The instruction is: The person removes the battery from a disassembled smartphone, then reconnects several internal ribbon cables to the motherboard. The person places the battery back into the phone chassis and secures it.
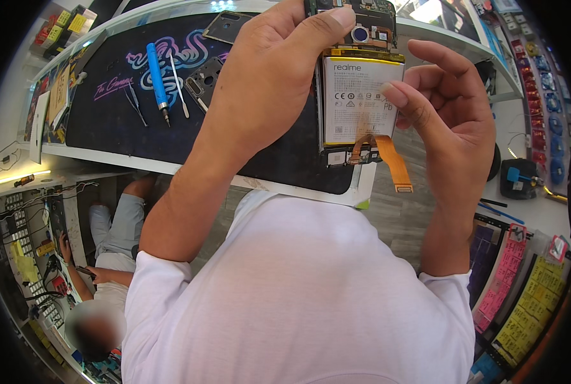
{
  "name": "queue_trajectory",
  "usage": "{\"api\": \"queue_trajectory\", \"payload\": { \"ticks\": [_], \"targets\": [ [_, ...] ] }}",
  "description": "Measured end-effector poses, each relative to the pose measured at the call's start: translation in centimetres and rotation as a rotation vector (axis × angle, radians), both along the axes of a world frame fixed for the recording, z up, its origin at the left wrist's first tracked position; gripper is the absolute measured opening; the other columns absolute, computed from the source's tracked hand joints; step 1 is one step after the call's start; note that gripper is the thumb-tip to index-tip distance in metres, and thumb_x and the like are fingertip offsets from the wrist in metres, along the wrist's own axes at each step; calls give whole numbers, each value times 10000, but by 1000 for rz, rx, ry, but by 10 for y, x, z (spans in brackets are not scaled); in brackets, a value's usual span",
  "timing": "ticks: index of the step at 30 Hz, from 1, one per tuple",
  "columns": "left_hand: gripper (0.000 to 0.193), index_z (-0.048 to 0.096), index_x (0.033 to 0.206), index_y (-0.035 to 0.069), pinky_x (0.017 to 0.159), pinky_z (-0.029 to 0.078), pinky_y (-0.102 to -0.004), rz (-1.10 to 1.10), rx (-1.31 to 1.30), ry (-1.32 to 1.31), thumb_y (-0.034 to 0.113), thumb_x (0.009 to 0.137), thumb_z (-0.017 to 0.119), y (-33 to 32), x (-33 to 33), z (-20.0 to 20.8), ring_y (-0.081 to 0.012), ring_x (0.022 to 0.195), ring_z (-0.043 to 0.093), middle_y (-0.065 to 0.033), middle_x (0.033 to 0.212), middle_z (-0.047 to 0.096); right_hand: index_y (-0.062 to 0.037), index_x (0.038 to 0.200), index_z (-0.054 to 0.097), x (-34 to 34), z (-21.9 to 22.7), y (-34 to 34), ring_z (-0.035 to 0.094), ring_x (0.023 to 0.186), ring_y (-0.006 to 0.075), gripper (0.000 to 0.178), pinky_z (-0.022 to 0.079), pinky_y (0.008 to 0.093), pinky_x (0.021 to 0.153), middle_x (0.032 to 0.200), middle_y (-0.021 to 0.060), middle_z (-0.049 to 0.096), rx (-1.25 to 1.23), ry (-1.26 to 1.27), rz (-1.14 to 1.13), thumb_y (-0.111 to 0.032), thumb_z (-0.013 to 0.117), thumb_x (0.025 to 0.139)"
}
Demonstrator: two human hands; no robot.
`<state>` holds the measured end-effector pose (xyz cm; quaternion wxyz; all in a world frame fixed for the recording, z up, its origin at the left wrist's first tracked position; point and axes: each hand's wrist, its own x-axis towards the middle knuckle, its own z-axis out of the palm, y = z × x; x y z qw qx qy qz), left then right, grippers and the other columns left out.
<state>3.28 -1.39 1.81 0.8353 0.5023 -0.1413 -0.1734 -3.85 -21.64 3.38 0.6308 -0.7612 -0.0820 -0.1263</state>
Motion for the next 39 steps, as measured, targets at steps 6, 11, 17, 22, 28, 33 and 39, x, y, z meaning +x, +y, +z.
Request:
{"api": "queue_trajectory", "payload": {
  "ticks": [6, 11, 17, 22, 28, 33, 39],
  "targets": [
    [346, 683, 1354, -27, 872, 586, -232, -32, 7, -84, 267, 1198, 590, 6, 8, -1, -83, 974, 714, -64, 1151, 782, 15, 1283, 761, -8, 2, 0, 697, 869, 77, 370, 553, 228, 758, 1085, 54, 798, -20, 136, -67, -70, 903, 952],
    [343, 683, 1349, -27, 868, 593, -235, -3, 26, -34, 267, 1198, 595, 3, 2, -1, -82, 972, 718, -63, 1145, 784, 14, 1172, 805, -5, 3, -7, 691, 818, 64, 266, 540, 218, 738, 977, 43, 816, 44, 238, -34, -145, 900, 981],
    [333, 683, 1341, -23, 869, 599, -247, 1, 6, -6, 265, 1198, 597, -1, 1, 2, -88, 969, 722, -65, 1146, 783, 10, 1158, 823, 0, 0, -12, 693, 816, 73, 259, 546, 227, 748, 983, 41, 818, 90, 243, 12, -184, 886, 998],
    [338, 679, 1341, -25, 873, 601, -253, 32, 54, 19, 271, 1198, 598, -3, -2, 6, -92, 971, 722, -72, 1151, 782, 16, 1166, 819, 2, -1, -14, 693, 819, 75, 262, 552, 229, 752, 982, 42, 815, 79, 232, 27, -182, 879, 1004],
    [345, 676, 1342, -31, 872, 601, -254, 16, 36, -15, 272, 1199, 596, -3, -1, 9, -94, 968, 723, -76, 1151, 782, 15, 1166, 817, 3, -2, -16, 693, 820, 73, 260, 558, 227, 750, 984, 42, 813, 68, 230, 30, -187, 872, 1011],
    [346, 675, 1343, -33, 870, 597, -251, 16, 71, 14, 271, 1199, 594, -3, -1, 8, -93, 963, 720, -77, 1148, 782, 14, 1169, 817, 2, -3, -17, 698, 824, 73, 264, 566, 229, 752, 982, 41, 811, 71, 231, 31, -193, 871, 1013],
    [341, 678, 1334, -30, 856, 594, -246, 7, 46, -12, 272, 1198, 594, -1, -3, 9, -87, 948, 716, -71, 1135, 780, 14, 1176, 815, 1, -4, -17, 701, 823, 79, 278, 569, 231, 752, 981, 47, 810, 95, 220, 44, -205, 873, 1014]
  ]
}}
